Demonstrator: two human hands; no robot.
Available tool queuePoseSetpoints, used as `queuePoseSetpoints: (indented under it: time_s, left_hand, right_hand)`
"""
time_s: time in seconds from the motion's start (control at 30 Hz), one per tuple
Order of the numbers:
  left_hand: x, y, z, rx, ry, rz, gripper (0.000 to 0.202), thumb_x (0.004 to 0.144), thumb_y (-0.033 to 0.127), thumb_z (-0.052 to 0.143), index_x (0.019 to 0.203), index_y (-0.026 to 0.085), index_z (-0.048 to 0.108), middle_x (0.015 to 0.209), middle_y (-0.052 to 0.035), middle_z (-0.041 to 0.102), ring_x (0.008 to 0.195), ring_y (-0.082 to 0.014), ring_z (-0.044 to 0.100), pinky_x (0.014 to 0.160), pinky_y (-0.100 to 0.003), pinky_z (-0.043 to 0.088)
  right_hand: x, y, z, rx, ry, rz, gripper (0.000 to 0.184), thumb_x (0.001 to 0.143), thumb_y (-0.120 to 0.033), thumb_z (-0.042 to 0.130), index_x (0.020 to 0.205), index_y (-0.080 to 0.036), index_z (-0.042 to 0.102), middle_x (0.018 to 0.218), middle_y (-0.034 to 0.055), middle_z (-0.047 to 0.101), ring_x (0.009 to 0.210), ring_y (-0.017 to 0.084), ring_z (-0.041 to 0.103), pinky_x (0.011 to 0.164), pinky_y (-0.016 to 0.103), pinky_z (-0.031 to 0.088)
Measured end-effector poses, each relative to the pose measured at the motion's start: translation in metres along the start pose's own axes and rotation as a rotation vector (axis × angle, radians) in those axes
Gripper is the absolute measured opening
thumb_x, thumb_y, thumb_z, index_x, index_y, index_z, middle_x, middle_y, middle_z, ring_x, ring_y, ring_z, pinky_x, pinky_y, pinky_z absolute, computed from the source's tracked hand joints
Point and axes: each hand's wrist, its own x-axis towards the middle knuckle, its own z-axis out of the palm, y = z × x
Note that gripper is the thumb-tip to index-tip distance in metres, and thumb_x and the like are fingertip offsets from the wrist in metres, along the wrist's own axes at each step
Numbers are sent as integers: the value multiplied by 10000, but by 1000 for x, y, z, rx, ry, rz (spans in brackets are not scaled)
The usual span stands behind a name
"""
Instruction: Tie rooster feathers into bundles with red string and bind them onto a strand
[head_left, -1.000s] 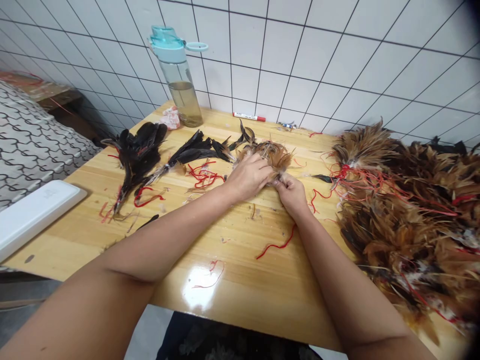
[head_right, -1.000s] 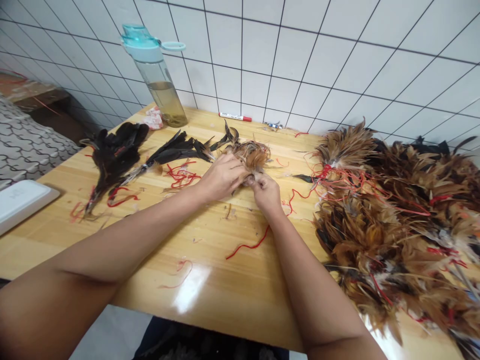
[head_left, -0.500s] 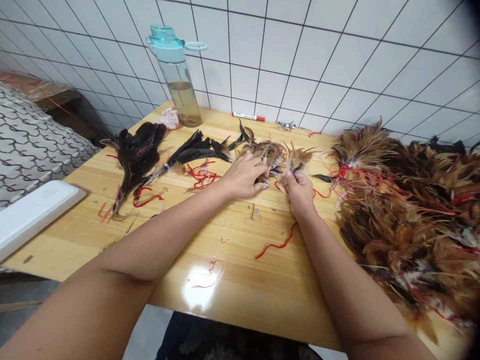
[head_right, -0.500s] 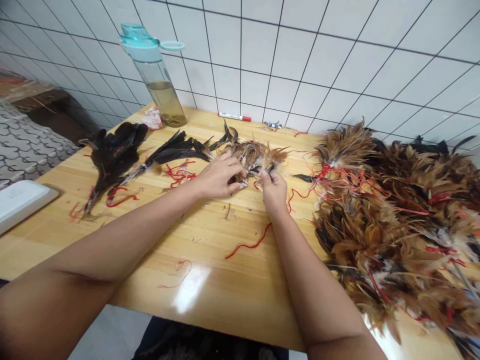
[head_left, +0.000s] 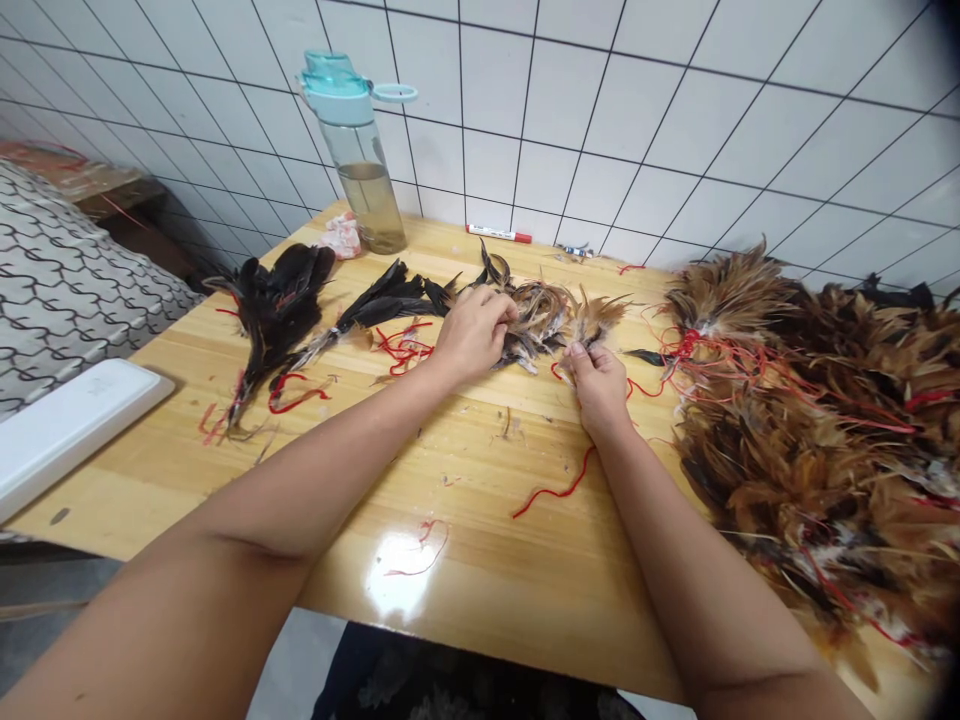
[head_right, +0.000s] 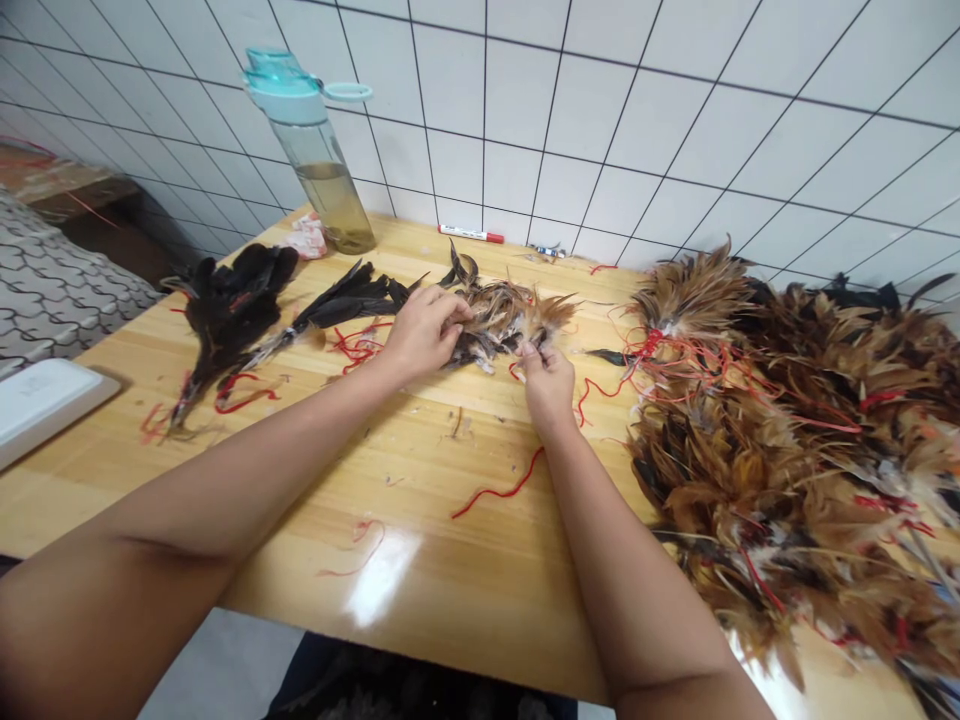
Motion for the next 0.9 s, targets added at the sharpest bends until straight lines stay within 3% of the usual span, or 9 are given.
queuePoseSetpoints:
  time_s: [0.07, 0.2, 0.3, 0.53, 0.7, 0.9]
  left_hand:
    - [-1, 2, 0, -11, -21, 111, 201, 816, 91, 535, 892, 191, 691, 958, -67, 621, 976, -228, 532, 898, -394, 426]
    - [-2, 7, 2, -42, -196, 291, 200, 812, 122, 568, 817, 215, 745, 912, -62, 625, 923, -217, 506, 889, -394, 414]
    - [-3, 7, 4, -24, -278, 319, 176, 822, 176, 601, 854, 223, 767, 904, -71, 633, 939, -228, 498, 908, -406, 406]
    - [-6, 5, 11, -25, -324, 316, 177, 885, 227, 559, 849, 202, 730, 898, -77, 633, 939, -233, 494, 870, -383, 399]
    - [-3, 10, 7, -195, -255, 176, 123, 888, 238, 541, 842, 173, 635, 927, -66, 633, 935, -218, 503, 914, -385, 382]
    - [4, 14, 1, -802, -158, -179, 141, 901, 313, 531, 861, 179, 513, 797, -4, 588, 745, -131, 528, 734, -269, 427]
  right_hand:
    - [-1, -2, 0, 10, 17, 19, 388, 749, -563, 631, 750, -175, 615, 631, -16, 592, 581, 112, 501, 575, 251, 403]
    - [-2, -5, 1, 10, 10, -12, 340, 753, -520, 621, 740, -180, 619, 652, -11, 594, 636, 128, 533, 636, 270, 433]
    - [-3, -6, 1, -10, 14, -19, 327, 754, -509, 612, 731, -183, 624, 672, 1, 612, 672, 144, 555, 672, 285, 448]
    - [-7, -13, 0, -156, -10, -44, 293, 781, -449, 573, 765, -173, 670, 718, 19, 651, 714, 167, 568, 737, 322, 449]
    - [-9, -20, 0, -228, -32, -96, 250, 786, -398, 537, 746, -182, 656, 744, 24, 663, 757, 182, 587, 783, 329, 462]
    - [-10, -22, 0, -243, -25, -95, 248, 788, -401, 535, 741, -184, 647, 752, 30, 665, 766, 191, 592, 784, 333, 467]
